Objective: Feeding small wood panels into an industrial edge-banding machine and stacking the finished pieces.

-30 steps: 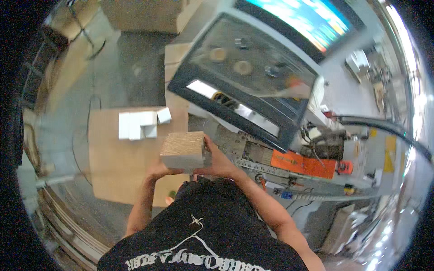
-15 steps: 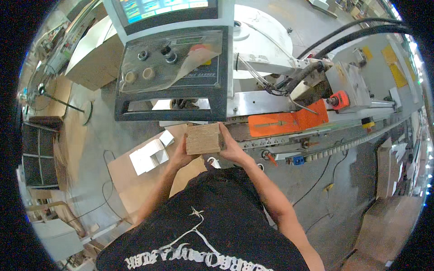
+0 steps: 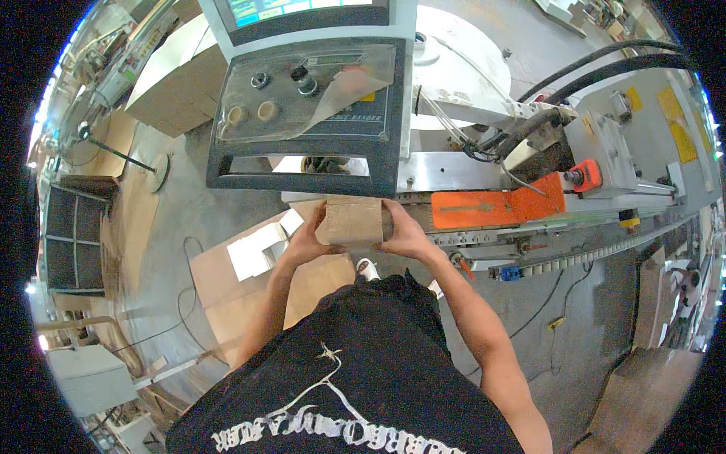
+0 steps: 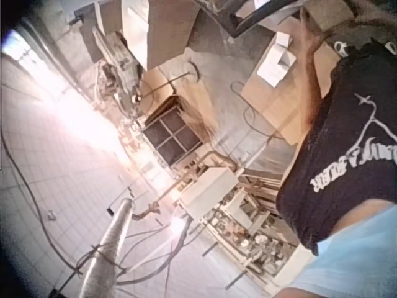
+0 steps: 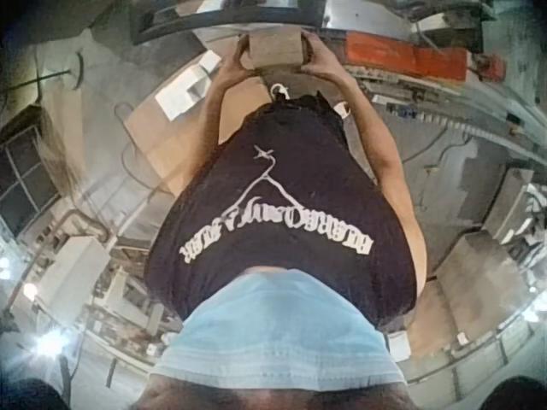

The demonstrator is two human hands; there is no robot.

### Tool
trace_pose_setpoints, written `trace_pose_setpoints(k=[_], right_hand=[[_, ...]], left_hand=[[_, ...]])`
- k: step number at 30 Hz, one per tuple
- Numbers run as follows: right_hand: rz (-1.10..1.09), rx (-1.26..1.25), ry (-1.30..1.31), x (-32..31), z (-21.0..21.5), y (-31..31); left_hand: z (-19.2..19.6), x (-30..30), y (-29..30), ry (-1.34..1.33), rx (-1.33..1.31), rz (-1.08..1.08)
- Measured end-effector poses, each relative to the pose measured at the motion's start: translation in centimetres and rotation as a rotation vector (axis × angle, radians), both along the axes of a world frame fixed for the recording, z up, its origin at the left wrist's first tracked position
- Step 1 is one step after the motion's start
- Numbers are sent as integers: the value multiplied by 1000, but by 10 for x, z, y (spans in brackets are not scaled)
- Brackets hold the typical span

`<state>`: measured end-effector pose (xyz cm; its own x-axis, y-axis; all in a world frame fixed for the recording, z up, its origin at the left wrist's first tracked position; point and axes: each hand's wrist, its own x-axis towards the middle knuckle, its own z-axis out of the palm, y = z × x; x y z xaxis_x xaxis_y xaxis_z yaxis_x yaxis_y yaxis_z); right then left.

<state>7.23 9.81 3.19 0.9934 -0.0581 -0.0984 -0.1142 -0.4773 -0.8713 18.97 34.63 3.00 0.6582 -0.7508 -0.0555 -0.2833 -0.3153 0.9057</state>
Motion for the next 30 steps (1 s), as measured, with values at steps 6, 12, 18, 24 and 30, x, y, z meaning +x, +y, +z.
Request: trace_pose_setpoints(k=[6, 12, 18, 24, 30], right_hand=[[-143, 509, 362, -8, 22, 23], [-276, 562, 448, 2, 9, 33], [-298, -121, 176, 9, -2, 38], [-372, 232, 64, 0, -10, 48], [-347, 120, 116, 2, 15, 50]], left_hand=[[20, -12, 14, 538, -59, 180], [33, -5, 2, 557, 136, 312], [0, -4, 1, 369, 384, 330], [-13, -26, -2, 414, 137, 463], [11, -25, -24, 336, 286, 463]])
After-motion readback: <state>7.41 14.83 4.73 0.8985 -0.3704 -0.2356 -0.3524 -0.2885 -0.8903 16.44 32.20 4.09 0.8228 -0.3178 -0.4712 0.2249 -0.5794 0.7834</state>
